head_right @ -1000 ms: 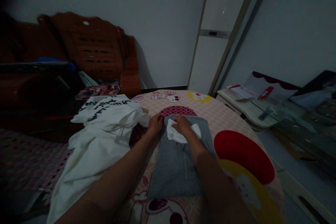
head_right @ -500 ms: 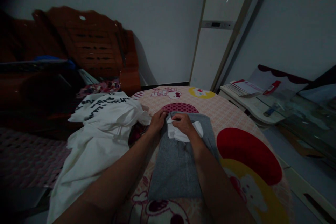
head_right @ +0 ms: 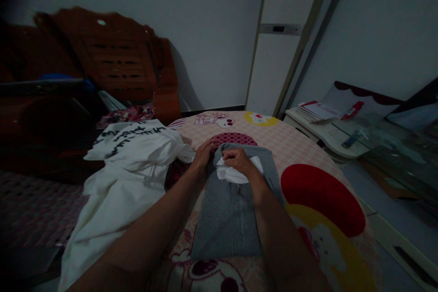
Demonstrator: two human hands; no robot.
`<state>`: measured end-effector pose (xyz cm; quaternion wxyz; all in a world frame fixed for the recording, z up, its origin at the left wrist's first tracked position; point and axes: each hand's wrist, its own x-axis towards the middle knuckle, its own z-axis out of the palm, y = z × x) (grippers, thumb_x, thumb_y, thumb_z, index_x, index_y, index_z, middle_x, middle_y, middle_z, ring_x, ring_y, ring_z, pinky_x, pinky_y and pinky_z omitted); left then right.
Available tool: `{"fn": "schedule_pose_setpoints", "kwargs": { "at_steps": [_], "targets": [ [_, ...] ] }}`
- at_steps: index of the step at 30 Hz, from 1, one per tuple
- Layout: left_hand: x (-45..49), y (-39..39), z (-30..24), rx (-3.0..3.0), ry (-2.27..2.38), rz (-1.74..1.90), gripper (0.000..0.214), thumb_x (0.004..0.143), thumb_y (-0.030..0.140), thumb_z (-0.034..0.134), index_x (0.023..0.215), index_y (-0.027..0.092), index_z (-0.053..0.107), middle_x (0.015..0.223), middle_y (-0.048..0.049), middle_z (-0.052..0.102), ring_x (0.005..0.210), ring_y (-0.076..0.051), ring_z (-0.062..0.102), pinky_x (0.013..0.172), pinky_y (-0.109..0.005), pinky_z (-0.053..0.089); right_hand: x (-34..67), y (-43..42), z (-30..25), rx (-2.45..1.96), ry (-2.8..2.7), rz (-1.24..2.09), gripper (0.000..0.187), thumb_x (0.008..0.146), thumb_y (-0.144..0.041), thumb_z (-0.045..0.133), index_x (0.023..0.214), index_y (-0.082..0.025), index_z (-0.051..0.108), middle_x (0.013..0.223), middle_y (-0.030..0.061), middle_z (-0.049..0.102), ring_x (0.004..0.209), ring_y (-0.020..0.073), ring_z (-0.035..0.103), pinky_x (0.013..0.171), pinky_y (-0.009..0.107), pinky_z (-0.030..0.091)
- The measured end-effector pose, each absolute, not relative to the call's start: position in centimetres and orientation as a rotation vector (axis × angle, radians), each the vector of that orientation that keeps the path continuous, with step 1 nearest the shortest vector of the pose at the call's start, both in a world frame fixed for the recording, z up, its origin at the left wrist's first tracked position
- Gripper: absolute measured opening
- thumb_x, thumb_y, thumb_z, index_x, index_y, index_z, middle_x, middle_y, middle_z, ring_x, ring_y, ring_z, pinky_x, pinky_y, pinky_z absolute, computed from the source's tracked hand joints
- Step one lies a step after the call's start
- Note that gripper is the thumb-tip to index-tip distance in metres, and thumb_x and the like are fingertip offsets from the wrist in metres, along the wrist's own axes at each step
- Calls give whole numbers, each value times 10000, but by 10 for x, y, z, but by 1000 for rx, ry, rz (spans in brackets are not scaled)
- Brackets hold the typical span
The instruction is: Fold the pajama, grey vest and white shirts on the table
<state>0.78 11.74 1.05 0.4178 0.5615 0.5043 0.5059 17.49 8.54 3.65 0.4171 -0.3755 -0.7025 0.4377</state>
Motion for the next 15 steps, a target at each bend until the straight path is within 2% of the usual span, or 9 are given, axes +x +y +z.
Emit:
{"fn": "schedule_pose_setpoints", "kwargs": {
  "at_steps": [2,4,7,10,13,15],
  "targets": [
    [9,117,11,1371,1274,1264,292,846,315,549,1004,150,729,922,-62,750,825,-184,682,743,-283,534,175,84,37,-928,-1848,1149,46,603,-186,626,582,-181,666,617,-14,629,637,143,582,635,246,444],
    [9,115,12,1454,1273,1179,254,796,331,635,918,138,746,858,-54,751,797,-185,676,725,-271,519,173,83,38,-921,-1909,1211,59,616,-184,634,607,-182,692,601,-14,627,611,134,573,610,240,438],
    [10,111,15,1602,1301,1059,172,762,218,654,875,140,757,829,-36,758,774,-176,678,719,-259,507,172,82,38,-966,-1885,1205,105,673,-234,645,602,-180,700,599,10,642,593,144,587,586,251,448],
    [13,103,21,1754,1344,1034,208,786,156,605,918,169,766,878,-20,770,802,-169,687,736,-255,509,175,85,38,-1091,-1661,984,211,745,-317,621,608,-174,694,607,40,661,587,173,612,583,287,488],
    [16,94,28,1958,1402,1028,261,784,132,596,968,199,769,944,-12,773,856,-173,689,813,-274,514,182,91,37,-1178,-1447,638,198,751,-277,590,811,-169,745,878,84,740,773,220,679,679,330,547],
    [18,90,31,2095,1434,1022,310,764,104,591,996,208,767,988,-18,768,901,-180,686,876,-291,508,188,95,36,-1222,-1441,495,283,728,-195,544,920,-189,751,1063,80,731,945,231,676,777,344,555]
  ]
}}
